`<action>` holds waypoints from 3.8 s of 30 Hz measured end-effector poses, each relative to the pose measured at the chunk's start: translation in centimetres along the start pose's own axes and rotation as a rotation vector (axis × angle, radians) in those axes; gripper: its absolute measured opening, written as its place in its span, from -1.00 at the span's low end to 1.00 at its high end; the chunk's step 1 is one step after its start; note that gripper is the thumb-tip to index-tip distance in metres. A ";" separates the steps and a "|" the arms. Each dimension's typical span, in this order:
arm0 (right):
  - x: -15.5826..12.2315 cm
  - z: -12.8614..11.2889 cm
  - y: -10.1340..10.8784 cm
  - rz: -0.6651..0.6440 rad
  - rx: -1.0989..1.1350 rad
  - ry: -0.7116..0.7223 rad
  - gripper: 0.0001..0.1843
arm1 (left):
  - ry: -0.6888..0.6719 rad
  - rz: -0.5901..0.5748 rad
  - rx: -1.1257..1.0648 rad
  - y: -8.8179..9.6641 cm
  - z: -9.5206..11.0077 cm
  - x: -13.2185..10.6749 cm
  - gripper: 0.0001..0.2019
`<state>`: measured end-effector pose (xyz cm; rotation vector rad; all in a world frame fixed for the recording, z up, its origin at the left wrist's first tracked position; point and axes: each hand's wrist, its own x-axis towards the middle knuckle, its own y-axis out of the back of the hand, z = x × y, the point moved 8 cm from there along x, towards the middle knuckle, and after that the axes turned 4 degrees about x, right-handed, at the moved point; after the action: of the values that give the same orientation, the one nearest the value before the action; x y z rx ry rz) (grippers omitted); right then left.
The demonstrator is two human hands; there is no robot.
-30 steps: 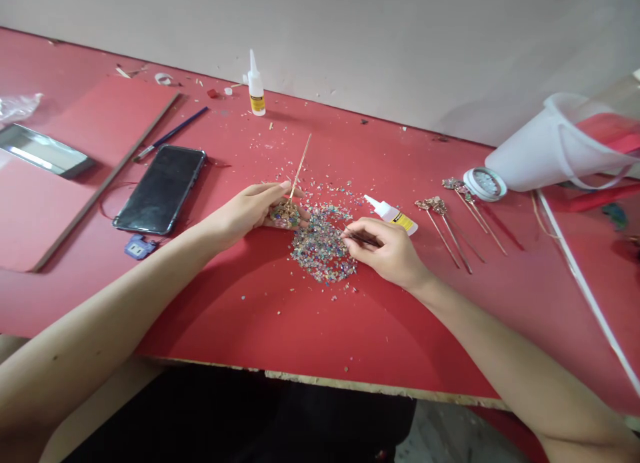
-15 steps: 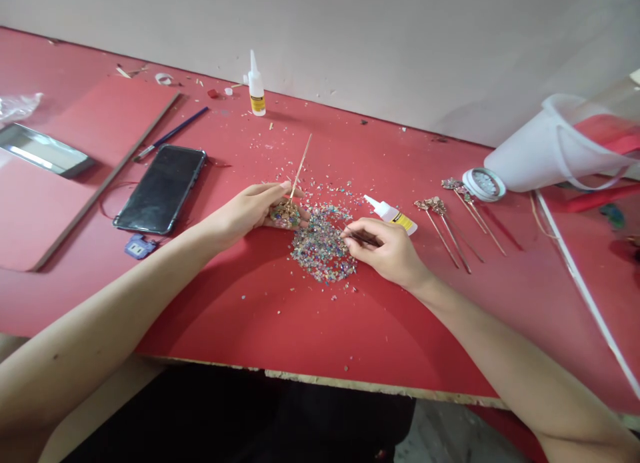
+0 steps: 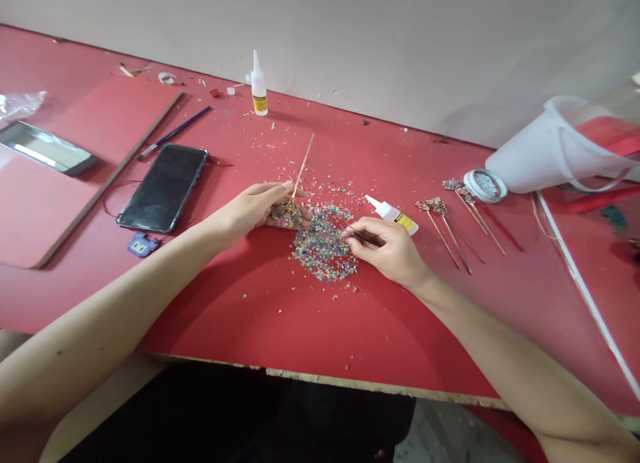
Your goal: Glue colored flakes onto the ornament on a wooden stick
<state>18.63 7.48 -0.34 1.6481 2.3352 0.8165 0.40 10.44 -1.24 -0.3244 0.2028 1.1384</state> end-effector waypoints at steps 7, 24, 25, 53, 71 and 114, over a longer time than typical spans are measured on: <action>-0.1 0.3 -0.2 -0.005 0.042 -0.033 -0.92 | -0.014 -0.012 0.019 0.0 0.0 0.0 -0.63; -0.1 0.1 0.0 -0.016 -0.040 -0.007 -0.92 | -0.016 -0.023 0.002 0.0 0.0 0.0 -0.62; -0.1 0.1 0.0 -0.016 -0.042 -0.010 -0.92 | -0.015 -0.022 0.003 0.0 0.0 0.0 -0.62; 0.2 0.5 -0.1 -0.021 0.075 -0.071 -0.75 | -0.010 -0.019 0.000 0.0 0.0 0.0 -0.63; -0.2 -1.3 -0.4 -0.062 -0.022 0.122 -0.88 | -0.005 -0.005 0.012 0.0 0.0 0.0 -0.65; -0.6 -1.8 -0.5 -0.065 -0.057 0.224 -0.83 | -0.012 -0.017 0.007 0.0 -0.1 0.0 -0.64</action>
<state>17.62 6.22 0.80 1.5203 2.4697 1.0939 0.39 10.42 -1.34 -0.3129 0.1930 1.1227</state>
